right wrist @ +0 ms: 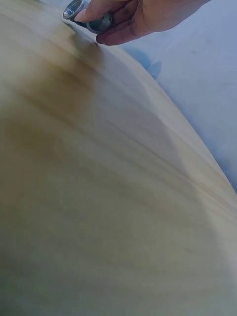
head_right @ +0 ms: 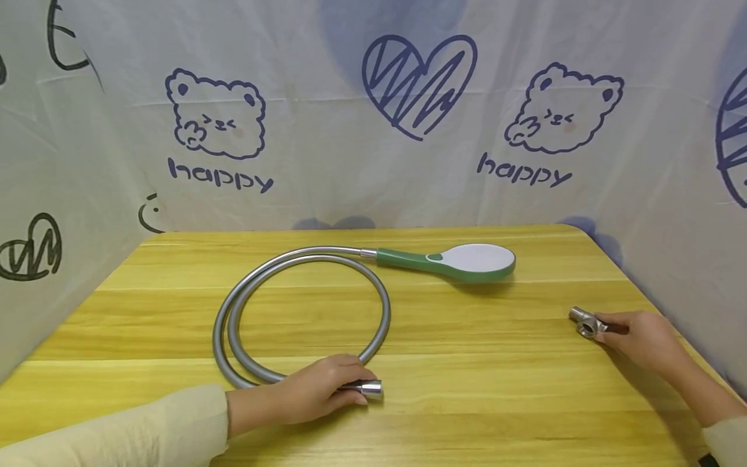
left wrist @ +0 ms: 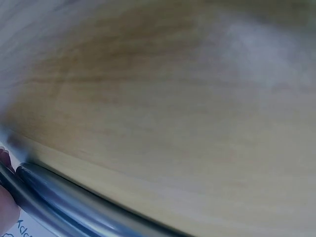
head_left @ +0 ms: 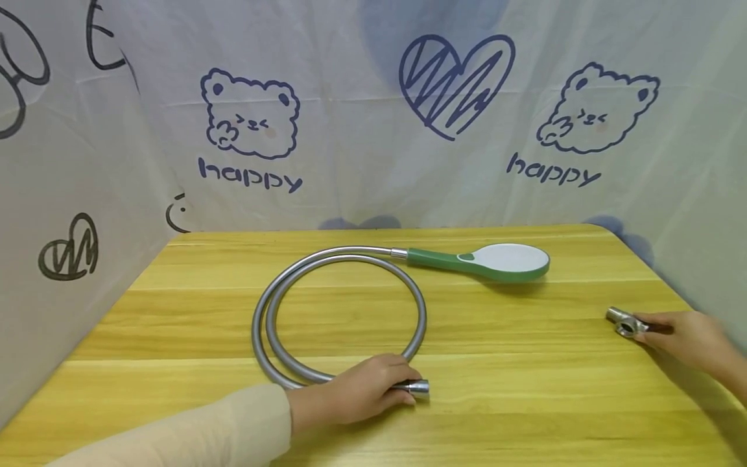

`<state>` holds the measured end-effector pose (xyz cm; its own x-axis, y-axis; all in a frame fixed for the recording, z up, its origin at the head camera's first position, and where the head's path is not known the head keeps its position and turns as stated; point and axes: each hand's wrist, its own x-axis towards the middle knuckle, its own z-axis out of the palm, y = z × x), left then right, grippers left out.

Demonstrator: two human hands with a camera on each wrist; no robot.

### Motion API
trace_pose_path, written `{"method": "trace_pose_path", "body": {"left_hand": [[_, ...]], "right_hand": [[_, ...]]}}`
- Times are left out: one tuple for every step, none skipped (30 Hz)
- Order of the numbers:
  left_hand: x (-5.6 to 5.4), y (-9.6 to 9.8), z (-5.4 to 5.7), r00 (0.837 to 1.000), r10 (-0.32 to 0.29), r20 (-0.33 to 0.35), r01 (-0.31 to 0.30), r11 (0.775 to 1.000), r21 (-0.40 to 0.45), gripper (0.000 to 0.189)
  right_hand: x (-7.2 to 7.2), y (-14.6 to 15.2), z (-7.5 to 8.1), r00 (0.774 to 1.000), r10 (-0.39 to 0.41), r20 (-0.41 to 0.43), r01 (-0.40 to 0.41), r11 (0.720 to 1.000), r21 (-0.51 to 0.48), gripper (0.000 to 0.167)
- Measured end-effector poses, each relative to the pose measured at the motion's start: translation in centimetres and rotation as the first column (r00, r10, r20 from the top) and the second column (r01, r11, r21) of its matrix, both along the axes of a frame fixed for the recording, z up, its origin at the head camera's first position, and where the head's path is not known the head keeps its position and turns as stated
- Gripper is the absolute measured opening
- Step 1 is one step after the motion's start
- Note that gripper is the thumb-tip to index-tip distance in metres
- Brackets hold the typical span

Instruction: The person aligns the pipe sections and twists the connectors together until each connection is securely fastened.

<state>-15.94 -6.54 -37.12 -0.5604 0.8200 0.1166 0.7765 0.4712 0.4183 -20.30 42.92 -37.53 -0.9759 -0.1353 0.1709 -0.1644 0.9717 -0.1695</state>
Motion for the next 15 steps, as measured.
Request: {"method": "trace_pose_path", "body": {"left_hand": [[0.0,0.0,0.0,1.0,0.001,-0.003,-0.001,1.0,0.0,0.028],[0.0,0.0,0.0,1.0,0.002,-0.005,-0.002,1.0,0.001,0.028],[0.0,0.0,0.0,1.0,0.002,-0.008,-0.002,1.0,0.002,0.028],[0.0,0.0,0.0,1.0,0.003,-0.012,-0.003,1.0,0.005,0.028],[0.0,0.0,0.0,1.0,0.003,-0.016,-0.002,1.0,0.008,0.028],[0.1,0.0,-0.1,1.0,0.003,-0.02,-0.003,1.0,0.011,0.028],[0.1,0.0,-0.1,1.0,0.005,-0.023,-0.004,1.0,0.013,0.028],[0.1,0.0,-0.1,1.0,0.007,-0.026,-0.007,1.0,0.015,0.027],[0.1,0.0,-0.2,0.999,0.011,-0.03,-0.01,1.0,0.016,0.027],[0.1,0.0,-0.2,0.999,0.015,-0.035,-0.015,1.0,0.015,0.027],[0.2,0.0,-0.2,0.999,0.02,-0.039,-0.02,1.0,0.013,0.027],[0.2,0.0,-0.3,0.999,0.026,-0.039,-0.025,1.0,0.01,0.027],[0.3,0.1,-0.3,0.999,0.03,-0.04,-0.03,1.0,0.006,0.028],[0.3,0.1,-0.3,0.999,0.036,-0.041,-0.036,0.999,0.003,0.028],[0.4,0.1,-0.3,0.998,0.039,-0.042,-0.039,0.999,0.001,0.028]], "right_hand": [[0.0,-0.2,0.0,1.0,0.005,-0.007,-0.005,1.0,-0.002,0.045],[0.0,-0.5,0.0,1.0,0.015,-0.025,-0.015,1.0,0.001,0.044],[0.0,-0.7,0.0,0.999,0.027,-0.043,-0.027,1.0,-0.004,0.043],[0.0,-0.8,0.0,0.997,0.042,-0.061,-0.043,0.999,-0.013,0.042],[0.0,-1.1,0.0,0.995,0.057,-0.086,-0.059,0.998,-0.018,0.041],[0.0,-1.4,-0.1,0.992,0.07,-0.108,-0.073,0.997,-0.024,0.039],[-0.1,-1.6,-0.1,0.989,0.082,-0.126,-0.087,0.996,-0.03,0.038],[-0.2,-1.9,-0.1,0.987,0.093,-0.133,-0.099,0.994,-0.038,0.038],[-0.2,-2.1,-0.1,0.986,0.098,-0.134,-0.106,0.993,-0.051,0.038],[-0.3,-2.4,0.0,0.987,0.099,-0.128,-0.107,0.992,-0.06,0.038],[-0.3,-2.6,0.0,0.987,0.098,-0.127,-0.107,0.992,-0.065,0.038],[-0.3,-2.8,0.0,0.988,0.098,-0.123,-0.107,0.992,-0.073,0.038],[-0.4,-3.0,0.1,0.988,0.097,-0.118,-0.107,0.991,-0.076,0.038],[-0.4,-3.1,0.2,0.989,0.096,-0.116,-0.105,0.992,-0.075,0.038],[-0.4,-3.2,0.2,0.99,0.092,-0.111,-0.101,0.992,-0.078,0.038]]}}
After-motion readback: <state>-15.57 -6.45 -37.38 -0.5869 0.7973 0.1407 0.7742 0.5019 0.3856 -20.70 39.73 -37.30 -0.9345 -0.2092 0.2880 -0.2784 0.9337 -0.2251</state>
